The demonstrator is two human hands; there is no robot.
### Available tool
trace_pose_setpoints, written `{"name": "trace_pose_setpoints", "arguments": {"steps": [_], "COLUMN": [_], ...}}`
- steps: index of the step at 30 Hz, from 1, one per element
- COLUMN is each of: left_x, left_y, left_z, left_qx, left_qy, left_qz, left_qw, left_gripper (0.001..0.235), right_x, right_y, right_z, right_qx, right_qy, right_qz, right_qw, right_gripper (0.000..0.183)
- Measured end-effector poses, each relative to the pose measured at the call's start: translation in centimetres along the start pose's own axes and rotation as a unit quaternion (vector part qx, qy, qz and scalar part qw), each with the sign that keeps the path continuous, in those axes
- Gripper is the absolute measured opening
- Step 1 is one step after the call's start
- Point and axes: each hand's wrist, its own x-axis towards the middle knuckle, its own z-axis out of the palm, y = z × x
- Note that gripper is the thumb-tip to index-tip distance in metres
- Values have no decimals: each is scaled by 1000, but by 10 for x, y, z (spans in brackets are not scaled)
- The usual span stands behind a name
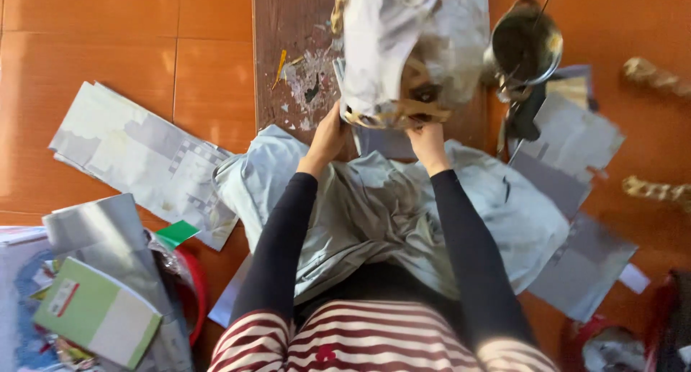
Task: Wrapping a woven bamboo giraffe structure with grey paper and glue.
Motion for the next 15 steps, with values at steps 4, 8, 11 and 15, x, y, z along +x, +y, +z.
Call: {"name": "trace_pose_setpoints", "arguments": {"steps": [4, 8, 11, 15], "left_x": [9, 17, 19, 14], "left_y": [-8, -23, -34, -41], "left_z": [-9, -15, -18, -17], "left_qx": [9, 62, 99, 102], "left_qy": [-7, -30, -42, -41], "left_qz": [35, -45, 26, 86], "left_qw": [999, 997, 994, 990], "left_gripper": [69, 45, 46, 50], "right_x": [5, 6, 11, 11], "right_y": [-25, -30, -36, -42], "right_z": [2, 2, -1, -7], "right_qx": [-13, -5, 17, 42], "right_qy": [4, 19, -9, -69], "right_qz": [46, 1, 10, 117], "right_qw": [999, 1000, 1000, 990], "right_gripper": [18, 20, 19, 20]}}
